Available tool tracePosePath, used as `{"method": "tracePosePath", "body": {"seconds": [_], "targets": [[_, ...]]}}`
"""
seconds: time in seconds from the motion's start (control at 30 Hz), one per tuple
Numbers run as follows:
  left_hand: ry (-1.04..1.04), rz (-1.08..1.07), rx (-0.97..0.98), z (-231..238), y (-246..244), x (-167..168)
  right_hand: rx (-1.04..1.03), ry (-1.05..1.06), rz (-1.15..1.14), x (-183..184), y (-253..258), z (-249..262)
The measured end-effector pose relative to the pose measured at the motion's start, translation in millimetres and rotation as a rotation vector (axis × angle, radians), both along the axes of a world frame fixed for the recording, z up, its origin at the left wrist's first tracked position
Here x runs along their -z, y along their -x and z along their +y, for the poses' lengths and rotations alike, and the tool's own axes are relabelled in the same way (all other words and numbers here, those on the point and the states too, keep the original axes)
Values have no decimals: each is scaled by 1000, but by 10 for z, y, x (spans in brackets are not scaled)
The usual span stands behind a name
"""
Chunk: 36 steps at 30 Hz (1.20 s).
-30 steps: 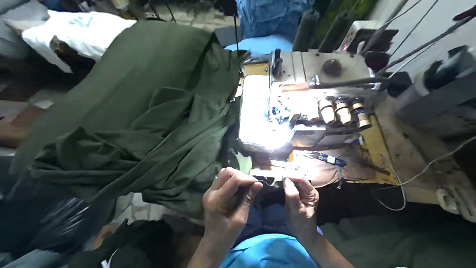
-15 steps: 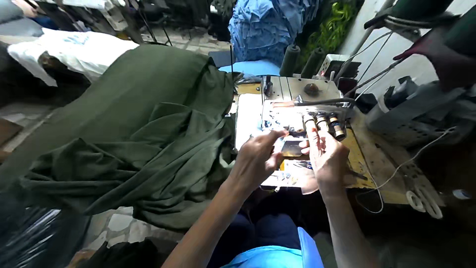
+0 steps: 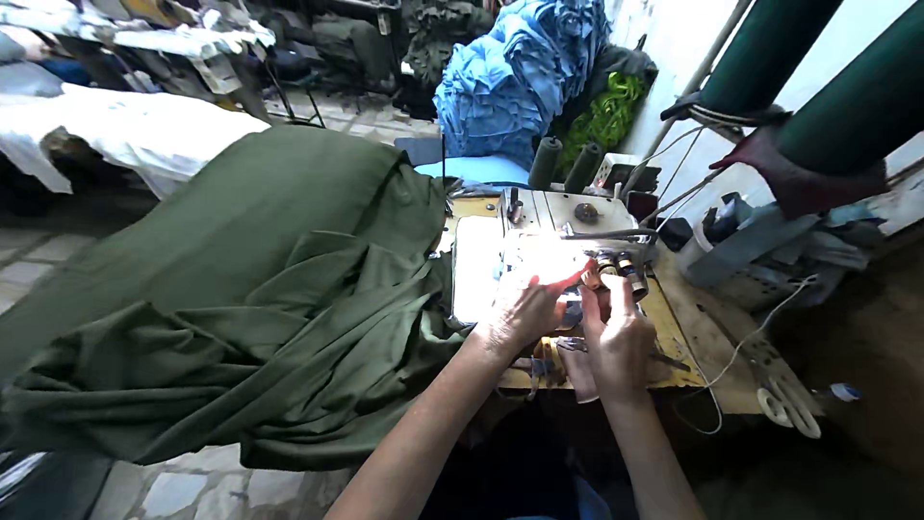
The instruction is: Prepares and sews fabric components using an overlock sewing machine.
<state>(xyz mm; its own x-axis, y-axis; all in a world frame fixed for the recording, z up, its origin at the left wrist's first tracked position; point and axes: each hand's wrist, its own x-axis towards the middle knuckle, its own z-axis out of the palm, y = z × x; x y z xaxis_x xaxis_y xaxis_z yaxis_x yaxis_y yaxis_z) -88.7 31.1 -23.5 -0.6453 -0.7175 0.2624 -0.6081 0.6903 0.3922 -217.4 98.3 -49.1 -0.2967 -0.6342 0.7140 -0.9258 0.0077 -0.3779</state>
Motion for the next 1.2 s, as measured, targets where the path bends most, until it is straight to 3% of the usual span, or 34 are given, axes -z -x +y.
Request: {"method": "tracePosePath", "body": {"seconds": [0.23,0.4,0.47,0.63,0.97,1.07,1.13,1.2], "targets": [[-221,-36,-30,48,-11,-96,57,-208,-138,-214,-62,-47],[-254,-88,-53,44,-19,-103,99,98,166,21,-114,-142],[-262,-87,-57,58,-27,-125,44,139,138,74,-63,-134],[-306,-51,-51,67,-25,-177,43,-87,16,-81,-47,19],[-92,-17,-29,64,0,-56,9,-101,107,-23,-80,-29],[70,-32,-150,331,-139,-103,-134,-78,7,17,106,64],[151,108,-189,720,-384,-6,-291,-66,-135,105,264,216],[95,198,-86,1258,-615,233,-469,-112,-379,292,340,400]]}}
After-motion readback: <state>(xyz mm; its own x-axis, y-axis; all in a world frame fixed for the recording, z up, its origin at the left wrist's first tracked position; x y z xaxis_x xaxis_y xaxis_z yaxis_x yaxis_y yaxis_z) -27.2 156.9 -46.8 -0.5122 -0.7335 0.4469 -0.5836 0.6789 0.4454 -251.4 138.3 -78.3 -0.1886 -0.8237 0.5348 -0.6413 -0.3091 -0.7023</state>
